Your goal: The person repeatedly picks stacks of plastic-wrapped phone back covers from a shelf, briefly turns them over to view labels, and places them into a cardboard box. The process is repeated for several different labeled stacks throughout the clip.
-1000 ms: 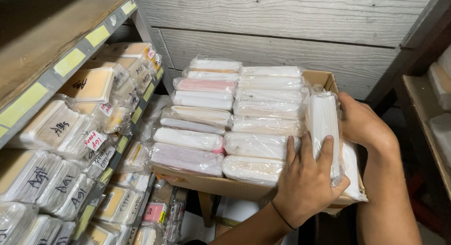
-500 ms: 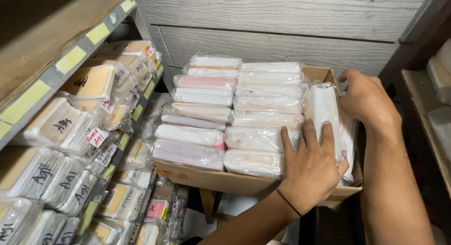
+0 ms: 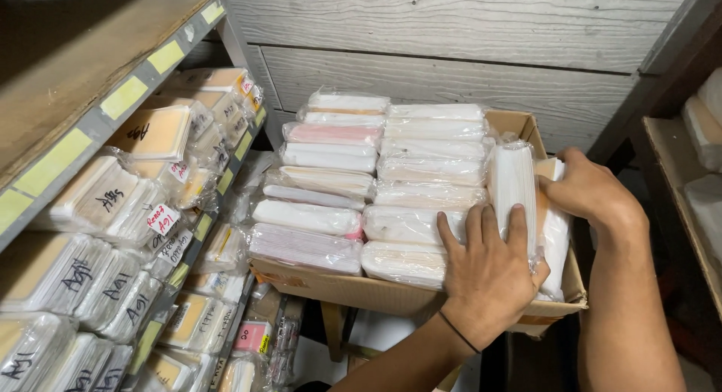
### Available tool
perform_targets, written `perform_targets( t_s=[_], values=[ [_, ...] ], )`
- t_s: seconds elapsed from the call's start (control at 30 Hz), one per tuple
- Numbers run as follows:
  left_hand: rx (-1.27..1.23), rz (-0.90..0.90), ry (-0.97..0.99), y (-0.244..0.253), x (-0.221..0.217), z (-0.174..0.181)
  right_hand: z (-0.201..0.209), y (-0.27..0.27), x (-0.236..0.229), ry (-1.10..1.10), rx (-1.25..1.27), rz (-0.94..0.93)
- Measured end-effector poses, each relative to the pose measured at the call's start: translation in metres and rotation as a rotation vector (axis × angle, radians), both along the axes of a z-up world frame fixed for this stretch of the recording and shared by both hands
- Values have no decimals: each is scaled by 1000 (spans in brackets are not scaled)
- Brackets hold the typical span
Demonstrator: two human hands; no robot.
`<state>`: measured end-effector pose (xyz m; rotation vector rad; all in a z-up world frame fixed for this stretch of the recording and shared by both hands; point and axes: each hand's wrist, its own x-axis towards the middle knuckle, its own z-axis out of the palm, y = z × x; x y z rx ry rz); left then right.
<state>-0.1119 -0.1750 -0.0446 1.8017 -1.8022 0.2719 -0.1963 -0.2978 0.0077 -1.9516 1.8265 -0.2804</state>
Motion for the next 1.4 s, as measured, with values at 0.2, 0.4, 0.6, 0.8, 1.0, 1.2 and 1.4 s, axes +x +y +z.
perform_targets(
  t_s=[0.2, 0.4, 0.6, 0.8, 1.0, 1.2, 1.4],
  values=[
    [-35, -11, 23, 1, -4, -4, 17, 15, 5, -47, -51, -42],
    [-157, 9, 61, 6, -3, 17, 69, 19, 25, 209, -2, 9],
    [408, -31, -81, -2, -8, -1, 16, -28, 26, 401, 111, 174],
    [482, -90, -159, 0, -2, 1, 33, -2, 24, 221, 67, 171],
    [175, -250, -158, 6, -3, -10, -53, -65, -4, -442, -179, 511],
    [-118, -298, 86, 11, -25, -34, -37, -41, 5, -259, -95, 446],
    [-163, -210, -69, 7, -33, -60, -48, -40, -2, -415, -67, 421]
  ],
)
